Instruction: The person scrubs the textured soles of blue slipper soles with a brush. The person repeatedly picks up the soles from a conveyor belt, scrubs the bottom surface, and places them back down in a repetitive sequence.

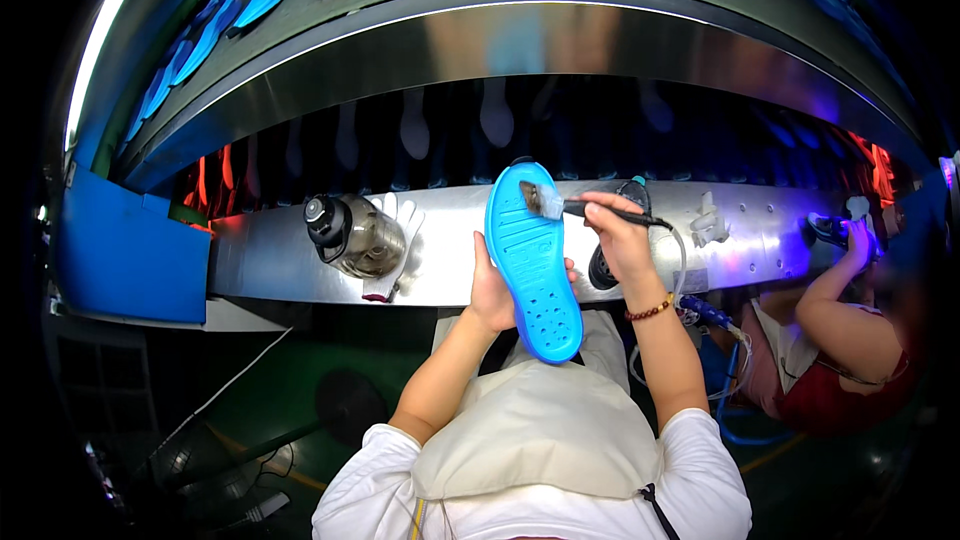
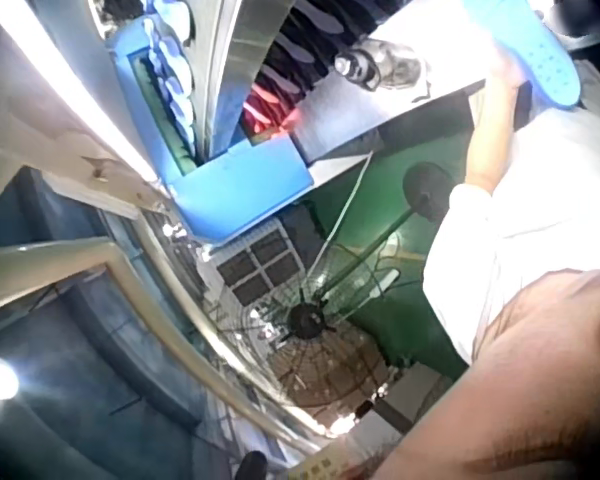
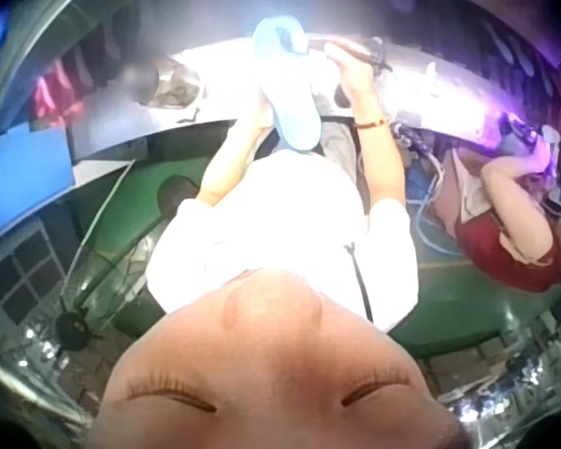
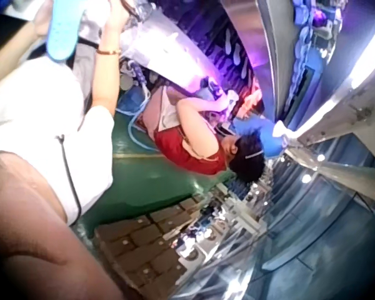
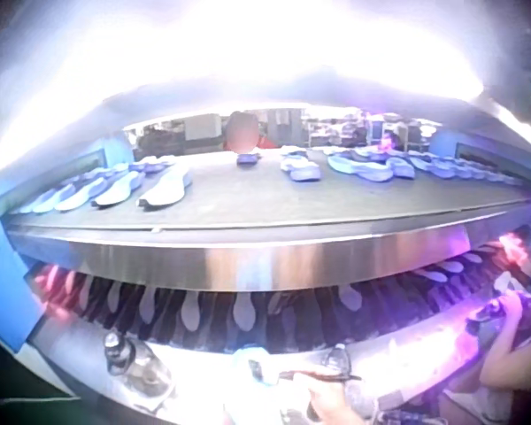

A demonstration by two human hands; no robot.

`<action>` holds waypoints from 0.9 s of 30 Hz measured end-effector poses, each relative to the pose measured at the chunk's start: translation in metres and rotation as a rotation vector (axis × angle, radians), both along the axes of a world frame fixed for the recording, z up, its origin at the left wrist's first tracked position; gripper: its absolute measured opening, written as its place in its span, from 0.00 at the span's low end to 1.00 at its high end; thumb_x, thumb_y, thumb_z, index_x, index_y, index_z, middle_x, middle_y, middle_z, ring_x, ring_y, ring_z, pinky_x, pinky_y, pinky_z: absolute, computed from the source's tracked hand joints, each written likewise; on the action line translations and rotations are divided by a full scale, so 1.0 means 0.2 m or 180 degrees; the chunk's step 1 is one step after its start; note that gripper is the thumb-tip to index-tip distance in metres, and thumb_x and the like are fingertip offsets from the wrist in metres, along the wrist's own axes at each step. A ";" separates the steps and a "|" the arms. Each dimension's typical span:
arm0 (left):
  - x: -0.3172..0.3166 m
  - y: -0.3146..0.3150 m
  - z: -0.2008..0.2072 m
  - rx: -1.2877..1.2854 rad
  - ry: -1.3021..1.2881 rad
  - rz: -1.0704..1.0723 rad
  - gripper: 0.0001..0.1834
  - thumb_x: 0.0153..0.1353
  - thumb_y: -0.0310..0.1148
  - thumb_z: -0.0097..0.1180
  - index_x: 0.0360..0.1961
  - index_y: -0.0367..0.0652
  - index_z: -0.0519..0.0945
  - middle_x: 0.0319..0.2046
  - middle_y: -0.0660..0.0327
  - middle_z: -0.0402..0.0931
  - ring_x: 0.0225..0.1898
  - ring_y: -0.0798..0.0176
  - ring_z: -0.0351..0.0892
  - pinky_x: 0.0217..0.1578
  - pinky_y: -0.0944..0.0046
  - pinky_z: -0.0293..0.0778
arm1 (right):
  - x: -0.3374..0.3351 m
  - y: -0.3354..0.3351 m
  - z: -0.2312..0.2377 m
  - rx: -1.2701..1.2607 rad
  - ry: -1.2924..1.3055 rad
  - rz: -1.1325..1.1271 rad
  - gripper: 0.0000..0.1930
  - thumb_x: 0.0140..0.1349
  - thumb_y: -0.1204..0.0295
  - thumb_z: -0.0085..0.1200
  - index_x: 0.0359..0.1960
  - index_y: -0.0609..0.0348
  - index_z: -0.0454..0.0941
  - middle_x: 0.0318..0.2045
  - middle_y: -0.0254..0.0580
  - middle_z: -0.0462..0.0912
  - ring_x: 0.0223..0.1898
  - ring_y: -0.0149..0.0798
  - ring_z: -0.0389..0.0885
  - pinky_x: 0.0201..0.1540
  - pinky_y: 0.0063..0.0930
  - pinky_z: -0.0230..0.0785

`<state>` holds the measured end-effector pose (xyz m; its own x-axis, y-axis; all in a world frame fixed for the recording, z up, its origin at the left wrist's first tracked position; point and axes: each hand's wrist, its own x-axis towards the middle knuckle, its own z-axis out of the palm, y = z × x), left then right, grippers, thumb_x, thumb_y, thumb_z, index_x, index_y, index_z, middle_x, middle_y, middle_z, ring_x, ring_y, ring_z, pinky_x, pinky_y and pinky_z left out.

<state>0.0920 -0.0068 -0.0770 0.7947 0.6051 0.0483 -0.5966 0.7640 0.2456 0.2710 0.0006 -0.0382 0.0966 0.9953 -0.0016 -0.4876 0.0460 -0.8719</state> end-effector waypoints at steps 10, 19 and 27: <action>-0.04 0.04 0.02 -0.0115 0.1135 0.0892 0.46 0.53 0.69 0.10 0.59 0.45 0.56 0.54 0.55 0.60 0.57 0.57 0.58 0.58 0.57 0.53 | -0.32 -0.04 0.06 0.1617 -0.3078 -0.0321 0.10 0.44 0.75 0.57 0.32 0.61 0.78 0.28 0.46 0.78 0.31 0.42 0.78 0.35 0.28 0.69; -0.18 0.03 0.06 -0.0094 0.0821 0.0436 0.51 0.49 0.73 0.10 0.55 0.40 0.62 0.41 0.47 0.71 0.44 0.49 0.71 0.47 0.49 0.67 | -0.11 -0.21 0.25 0.0959 -0.2314 0.1122 0.09 0.47 0.79 0.54 0.32 0.65 0.78 0.30 0.42 0.80 0.33 0.33 0.78 0.37 0.23 0.69; -0.09 0.01 0.20 -0.0578 0.0742 0.0750 0.50 0.48 0.74 0.14 0.55 0.43 0.61 0.45 0.50 0.69 0.44 0.49 0.71 0.47 0.47 0.67 | -0.17 -0.15 0.32 0.1625 -0.2281 0.1221 0.09 0.46 0.80 0.56 0.32 0.64 0.79 0.33 0.46 0.79 0.37 0.36 0.77 0.41 0.26 0.69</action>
<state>0.0743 -0.0046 -0.0364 0.6096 0.7548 -0.2422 -0.7054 0.6559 0.2686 0.2374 -0.0289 0.0266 -0.4263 0.8237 0.3739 0.0927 0.4509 -0.8877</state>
